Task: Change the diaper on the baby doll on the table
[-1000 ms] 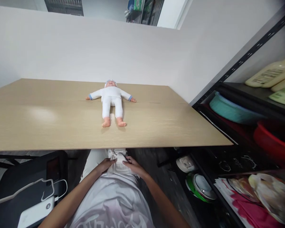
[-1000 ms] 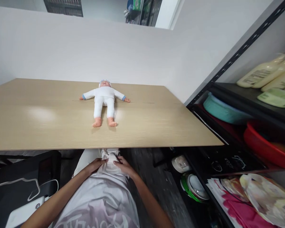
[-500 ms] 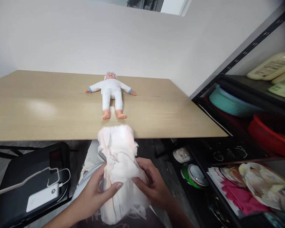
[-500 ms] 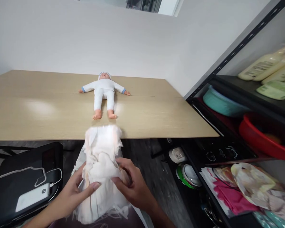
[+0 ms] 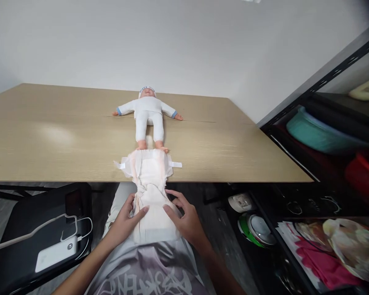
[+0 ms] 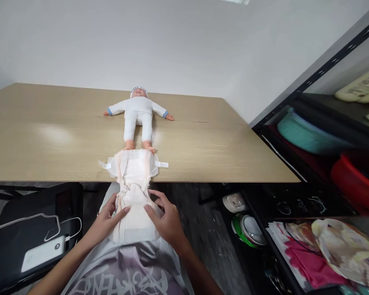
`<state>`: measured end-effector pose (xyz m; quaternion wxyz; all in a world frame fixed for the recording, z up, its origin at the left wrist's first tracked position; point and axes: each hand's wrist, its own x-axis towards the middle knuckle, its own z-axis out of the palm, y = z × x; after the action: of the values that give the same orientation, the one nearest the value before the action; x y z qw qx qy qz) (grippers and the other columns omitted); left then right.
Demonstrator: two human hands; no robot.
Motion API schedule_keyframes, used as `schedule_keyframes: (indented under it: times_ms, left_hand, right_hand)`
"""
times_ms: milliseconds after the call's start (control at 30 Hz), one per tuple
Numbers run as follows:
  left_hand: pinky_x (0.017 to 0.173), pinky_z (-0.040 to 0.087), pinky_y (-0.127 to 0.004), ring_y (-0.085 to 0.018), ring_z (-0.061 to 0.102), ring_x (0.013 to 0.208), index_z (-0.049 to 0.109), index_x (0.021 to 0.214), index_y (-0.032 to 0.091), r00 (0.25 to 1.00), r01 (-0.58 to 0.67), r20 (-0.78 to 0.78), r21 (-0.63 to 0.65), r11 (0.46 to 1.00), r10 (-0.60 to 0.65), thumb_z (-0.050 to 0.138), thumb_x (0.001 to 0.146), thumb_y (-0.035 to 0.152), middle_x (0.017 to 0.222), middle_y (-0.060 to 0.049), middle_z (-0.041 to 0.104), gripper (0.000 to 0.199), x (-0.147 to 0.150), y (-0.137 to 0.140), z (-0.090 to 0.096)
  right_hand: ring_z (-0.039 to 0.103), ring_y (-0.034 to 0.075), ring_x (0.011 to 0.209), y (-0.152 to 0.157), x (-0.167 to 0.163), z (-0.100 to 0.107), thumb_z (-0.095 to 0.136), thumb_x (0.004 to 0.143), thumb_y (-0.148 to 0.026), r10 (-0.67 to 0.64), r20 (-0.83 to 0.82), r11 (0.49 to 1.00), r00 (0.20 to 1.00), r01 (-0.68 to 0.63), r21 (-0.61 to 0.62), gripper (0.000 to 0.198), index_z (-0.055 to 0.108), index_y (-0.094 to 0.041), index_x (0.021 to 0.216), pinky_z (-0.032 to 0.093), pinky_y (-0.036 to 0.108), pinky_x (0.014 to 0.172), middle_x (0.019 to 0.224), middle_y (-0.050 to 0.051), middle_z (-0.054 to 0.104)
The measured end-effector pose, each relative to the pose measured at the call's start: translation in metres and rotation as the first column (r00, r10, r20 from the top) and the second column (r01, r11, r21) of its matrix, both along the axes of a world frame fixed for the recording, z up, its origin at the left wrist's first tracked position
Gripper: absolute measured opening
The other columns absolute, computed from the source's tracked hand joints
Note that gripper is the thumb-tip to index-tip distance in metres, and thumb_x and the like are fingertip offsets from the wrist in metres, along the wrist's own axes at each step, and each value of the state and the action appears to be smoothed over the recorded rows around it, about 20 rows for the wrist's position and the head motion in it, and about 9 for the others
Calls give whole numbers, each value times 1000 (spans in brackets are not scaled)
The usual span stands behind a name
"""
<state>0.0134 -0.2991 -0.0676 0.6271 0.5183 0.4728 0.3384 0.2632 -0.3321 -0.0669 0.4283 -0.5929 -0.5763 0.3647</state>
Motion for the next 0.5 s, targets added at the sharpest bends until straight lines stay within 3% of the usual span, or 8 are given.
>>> schedule_keyframes:
  times_ms: [133,233,367,500]
  left_hand:
    - [118,55,-43,-33,70,133,65,138,27,999,0,-41,35,999,1,80,100,66,139,-10,76,56,0,-3,-1]
    - [116,56,-43,-33,69,134,64,139,27,999,-6,-43,49,999,9,79,100,66,140,-10,75,56,2,-2,3]
    - [107,59,-42,-32,73,121,68,135,31,990,23,-139,141,990,-4,79,101,61,129,-6,78,47,-2,0,11]
    - [95,60,-41,-33,78,108,74,133,34,921,209,-373,236,949,-110,84,97,57,121,-5,83,44,-25,13,32]
  right_hand:
    - [74,35,117,7,3,11,76,104,-43,-131,176,957,976,78,279,46,70,-32,149,62,53,102,129,11,79]
    - [67,38,139,28,-6,32,71,109,-43,-75,279,930,957,-34,365,49,65,-36,157,57,61,120,148,12,74]
    - [46,34,167,78,-28,50,63,115,-51,109,475,906,873,-284,314,61,53,-30,172,40,60,140,174,11,58]
    - [27,35,179,130,-42,39,62,115,-56,197,624,912,756,-375,166,76,44,-19,179,24,61,147,189,18,37]
